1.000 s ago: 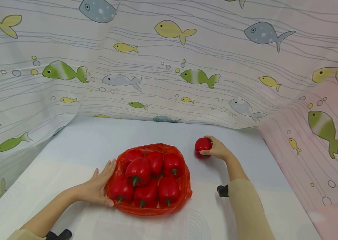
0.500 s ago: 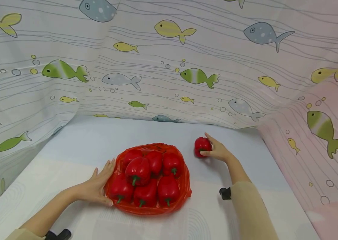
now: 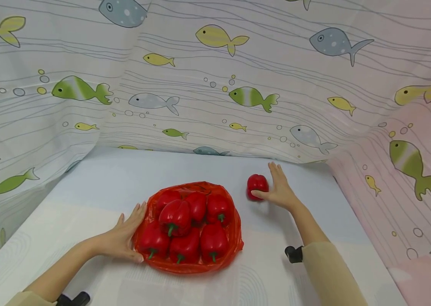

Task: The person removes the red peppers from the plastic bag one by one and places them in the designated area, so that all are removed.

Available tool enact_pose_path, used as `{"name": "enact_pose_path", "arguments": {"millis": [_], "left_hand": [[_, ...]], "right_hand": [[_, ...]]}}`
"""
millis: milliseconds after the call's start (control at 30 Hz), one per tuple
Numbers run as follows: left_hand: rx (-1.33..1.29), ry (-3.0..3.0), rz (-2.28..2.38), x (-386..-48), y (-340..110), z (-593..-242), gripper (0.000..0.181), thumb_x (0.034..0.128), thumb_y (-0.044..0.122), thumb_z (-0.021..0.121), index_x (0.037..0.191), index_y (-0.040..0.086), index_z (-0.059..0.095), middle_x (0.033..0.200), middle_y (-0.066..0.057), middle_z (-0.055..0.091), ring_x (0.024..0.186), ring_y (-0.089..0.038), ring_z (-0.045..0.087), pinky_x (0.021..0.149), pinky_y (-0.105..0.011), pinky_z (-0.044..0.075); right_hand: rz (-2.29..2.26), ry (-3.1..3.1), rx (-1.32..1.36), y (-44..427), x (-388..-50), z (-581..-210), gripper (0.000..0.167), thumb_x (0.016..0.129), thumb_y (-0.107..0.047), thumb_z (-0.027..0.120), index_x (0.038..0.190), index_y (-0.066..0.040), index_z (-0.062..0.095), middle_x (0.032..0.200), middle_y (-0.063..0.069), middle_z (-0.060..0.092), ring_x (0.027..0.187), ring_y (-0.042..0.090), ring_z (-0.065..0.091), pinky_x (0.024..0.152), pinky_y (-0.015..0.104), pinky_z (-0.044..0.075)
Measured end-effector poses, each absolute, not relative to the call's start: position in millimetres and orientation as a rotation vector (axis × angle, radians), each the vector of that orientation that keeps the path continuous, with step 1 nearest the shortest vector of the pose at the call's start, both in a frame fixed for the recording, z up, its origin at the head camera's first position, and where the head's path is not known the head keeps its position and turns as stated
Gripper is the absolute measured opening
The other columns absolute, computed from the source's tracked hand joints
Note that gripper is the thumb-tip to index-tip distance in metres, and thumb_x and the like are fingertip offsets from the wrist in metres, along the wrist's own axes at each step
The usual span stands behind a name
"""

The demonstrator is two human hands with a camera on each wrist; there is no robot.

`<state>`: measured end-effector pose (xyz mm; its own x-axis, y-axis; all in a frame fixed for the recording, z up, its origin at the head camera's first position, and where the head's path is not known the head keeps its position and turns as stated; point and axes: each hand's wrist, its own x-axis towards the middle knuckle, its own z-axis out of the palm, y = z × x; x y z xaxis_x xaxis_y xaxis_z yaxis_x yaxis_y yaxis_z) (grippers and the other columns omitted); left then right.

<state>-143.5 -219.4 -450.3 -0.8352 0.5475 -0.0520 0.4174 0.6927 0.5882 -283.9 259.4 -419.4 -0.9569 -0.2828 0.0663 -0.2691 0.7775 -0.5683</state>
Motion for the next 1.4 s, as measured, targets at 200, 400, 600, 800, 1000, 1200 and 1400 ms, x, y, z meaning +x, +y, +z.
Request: {"name": "enact_pose_path", "arguments": {"millis": [200, 400, 600, 800, 1000, 1200, 1400], "left_hand": [[0.779, 2.688, 0.858, -143.1, -219.0, -450.5, 0.137, 0.0632, 0.057, 0.081, 0.149, -0.008, -0.004, 0.155, -0.031, -0.002, 0.141, -0.050, -0.007, 0.097, -0.078, -0.006], [0.772, 2.679, 0.852, -143.8, -219.3, -450.2, 0.138, 0.0631, 0.058, 0.081, 0.149, -0.008, -0.004, 0.156, -0.030, -0.004, 0.142, -0.047, -0.008, 0.098, -0.077, -0.006], [0.771, 2.678, 0.854, -145.0, -220.5, -451.1, 0.138, 0.0625, 0.057, 0.082, 0.149, -0.009, -0.003, 0.156, -0.031, -0.004, 0.141, -0.048, -0.008, 0.098, -0.077, -0.007], [0.764, 2.678, 0.857, -145.8, -220.7, -452.9, 0.138, 0.0623, 0.057, 0.082, 0.149, -0.009, -0.003, 0.155, -0.031, -0.004, 0.141, -0.048, -0.008, 0.098, -0.077, -0.007], [0.762, 2.682, 0.848, -146.5, -221.0, -454.4, 0.138, 0.0627, 0.059, 0.081, 0.149, -0.008, -0.003, 0.156, -0.031, -0.003, 0.142, -0.048, -0.007, 0.098, -0.077, -0.006], [0.763, 2.682, 0.848, -147.1, -221.1, -453.6, 0.138, 0.0625, 0.058, 0.082, 0.149, -0.009, -0.002, 0.156, -0.031, -0.003, 0.142, -0.048, -0.007, 0.098, -0.077, -0.006], [0.778, 2.681, 0.861, -148.3, -221.8, -455.0, 0.138, 0.0629, 0.057, 0.082, 0.149, -0.009, -0.002, 0.155, -0.032, -0.002, 0.141, -0.049, -0.007, 0.097, -0.077, -0.006]], "right_hand": [[-0.954, 2.924, -0.467, 251.8, -274.1, -408.9, 0.119, 0.077, -0.048, 0.075, 0.154, -0.006, -0.005, 0.161, 0.016, -0.002, 0.146, 0.036, -0.007, 0.105, 0.070, 0.015], [-0.951, 2.925, -0.522, 244.7, -264.9, -399.1, 0.118, 0.078, -0.046, 0.075, 0.154, -0.005, -0.005, 0.161, 0.015, -0.005, 0.146, 0.033, -0.010, 0.106, 0.069, 0.013], [-0.982, 2.944, -0.566, 231.1, -255.8, -383.4, 0.123, 0.074, -0.050, 0.077, 0.154, -0.011, -0.008, 0.161, 0.009, -0.009, 0.146, 0.028, -0.014, 0.104, 0.071, 0.016], [-0.942, 2.986, -0.585, 222.8, -251.4, -375.5, 0.124, 0.073, -0.050, 0.079, 0.155, -0.010, -0.005, 0.161, 0.011, -0.004, 0.146, 0.030, -0.010, 0.102, 0.069, 0.022], [-1.017, 3.062, -0.646, 214.3, -246.0, -370.7, 0.108, 0.072, -0.040, 0.083, 0.153, -0.008, 0.019, 0.155, 0.015, 0.023, 0.141, 0.035, 0.023, 0.093, 0.063, 0.041], [-1.082, 3.150, -0.867, 204.5, -239.6, -361.6, 0.096, 0.069, -0.027, 0.087, 0.146, -0.007, 0.034, 0.146, 0.012, 0.040, 0.132, 0.031, 0.038, 0.087, 0.057, 0.049], [-1.105, 3.176, -1.078, 194.2, -235.1, -353.5, 0.094, 0.065, -0.022, 0.090, 0.143, -0.007, 0.039, 0.144, 0.010, 0.044, 0.130, 0.027, 0.042, 0.087, 0.052, 0.051]]}}
